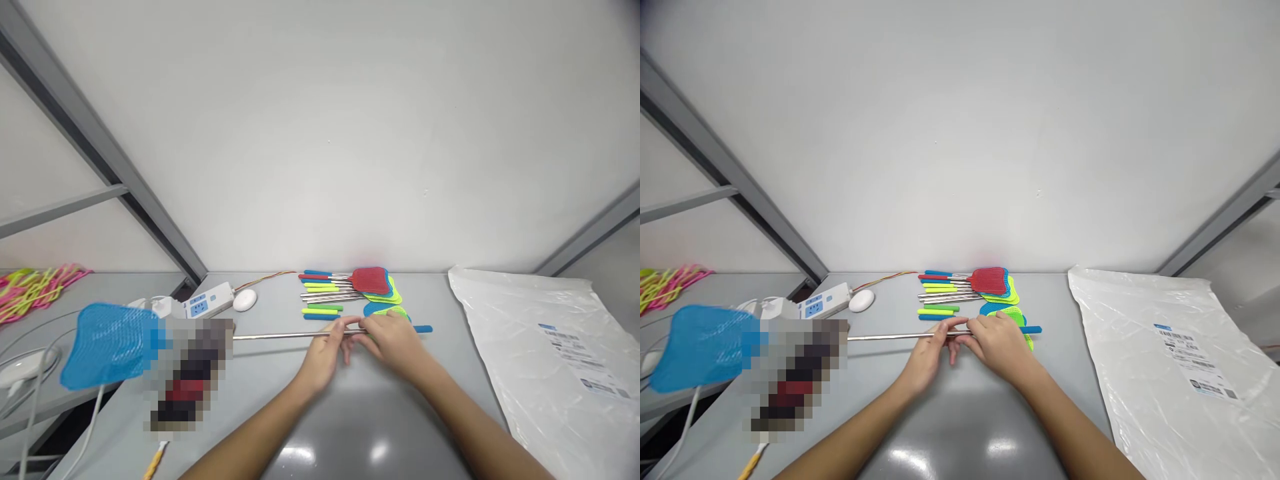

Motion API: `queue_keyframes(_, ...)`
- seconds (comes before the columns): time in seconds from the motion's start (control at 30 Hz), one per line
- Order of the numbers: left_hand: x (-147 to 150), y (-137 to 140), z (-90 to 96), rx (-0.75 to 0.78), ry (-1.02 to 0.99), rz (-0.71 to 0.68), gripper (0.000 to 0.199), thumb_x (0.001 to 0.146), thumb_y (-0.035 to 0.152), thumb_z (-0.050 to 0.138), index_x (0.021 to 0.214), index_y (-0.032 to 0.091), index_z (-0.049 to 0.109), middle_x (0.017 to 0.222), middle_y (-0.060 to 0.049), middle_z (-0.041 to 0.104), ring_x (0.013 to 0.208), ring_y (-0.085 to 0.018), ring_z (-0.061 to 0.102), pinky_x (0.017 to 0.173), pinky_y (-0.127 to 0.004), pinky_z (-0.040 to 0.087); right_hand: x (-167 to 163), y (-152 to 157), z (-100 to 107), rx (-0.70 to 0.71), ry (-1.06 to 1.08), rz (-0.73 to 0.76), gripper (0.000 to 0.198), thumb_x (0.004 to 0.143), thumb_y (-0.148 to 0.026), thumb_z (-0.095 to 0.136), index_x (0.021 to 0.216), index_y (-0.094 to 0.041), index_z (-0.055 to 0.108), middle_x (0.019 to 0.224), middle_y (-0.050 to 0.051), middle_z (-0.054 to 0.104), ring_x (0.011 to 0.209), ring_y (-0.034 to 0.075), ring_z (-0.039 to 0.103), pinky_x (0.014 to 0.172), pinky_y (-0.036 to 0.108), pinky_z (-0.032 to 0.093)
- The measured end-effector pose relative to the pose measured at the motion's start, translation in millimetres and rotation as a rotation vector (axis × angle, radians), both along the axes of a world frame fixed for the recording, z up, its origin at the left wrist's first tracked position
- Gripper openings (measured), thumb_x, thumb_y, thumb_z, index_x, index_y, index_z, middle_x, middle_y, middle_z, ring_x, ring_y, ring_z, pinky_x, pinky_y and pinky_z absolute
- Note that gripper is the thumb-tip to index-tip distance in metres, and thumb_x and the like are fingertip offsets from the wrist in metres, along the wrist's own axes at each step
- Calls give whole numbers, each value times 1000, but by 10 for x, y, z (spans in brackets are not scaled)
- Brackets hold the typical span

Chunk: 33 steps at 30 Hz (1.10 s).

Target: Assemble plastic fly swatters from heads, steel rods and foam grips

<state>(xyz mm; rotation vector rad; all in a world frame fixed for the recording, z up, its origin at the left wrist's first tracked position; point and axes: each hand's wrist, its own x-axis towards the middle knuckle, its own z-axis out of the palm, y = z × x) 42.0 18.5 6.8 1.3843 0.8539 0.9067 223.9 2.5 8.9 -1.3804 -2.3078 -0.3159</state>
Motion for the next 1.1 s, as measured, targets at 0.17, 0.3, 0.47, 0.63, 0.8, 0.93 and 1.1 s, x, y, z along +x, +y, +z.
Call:
queue_keyframes(0.17,4,-28,-26,69,10,72,59,94,54,24,99,17,69,64,-3,56,65,-17,52,74,-30,41,-43,-9,40,34,-11,41,37,98,-40,38,73,-19,56,64,-1,56,58,11,46,61,28,22)
queue_keyframes(0.3,-34,-9,13,146,81,247,57,93,52,31,54,18,54,54,-1,46,57,-14,44,60,-27,35,-18,-11,66,23,16,47,39,98,-40,37,71,-19,56,62,-1,56,57,11,45,60,27,21)
queue_keyframes(0.47,-56,11,86,152,140,339,52,92,48,33,48,21,36,48,2,37,51,-13,38,55,-27,29,36,1,58,-16,21,27,41,98,-42,36,70,-19,55,61,-2,57,56,10,45,59,27,21)
queue_keyframes(0.63,-192,141,132,131,118,402,49,93,45,32,50,22,32,47,2,32,50,-13,33,54,-28,26,215,52,99,-30,4,-7,43,99,-42,33,68,-20,52,59,-3,56,55,10,46,59,27,22)
queue_keyframes(0.8,-301,252,144,167,34,469,50,93,46,32,50,21,36,52,0,36,56,-15,36,58,-27,30,365,61,144,-60,4,-12,42,99,-40,32,68,-20,52,58,-3,57,55,11,48,60,27,24)
queue_keyframes(0.93,-229,226,93,117,-14,442,52,91,53,32,54,20,44,56,-1,42,57,-14,38,56,-26,32,353,44,125,-23,0,-11,37,98,-37,36,71,-20,55,62,-1,59,56,11,49,60,27,25)
queue_keyframes(1.1,-60,121,5,77,38,215,52,89,55,39,52,19,46,50,2,38,51,-11,34,52,-25,29,243,-5,123,-6,-30,20,31,97,-34,38,79,-19,57,69,1,60,61,12,50,63,28,25)
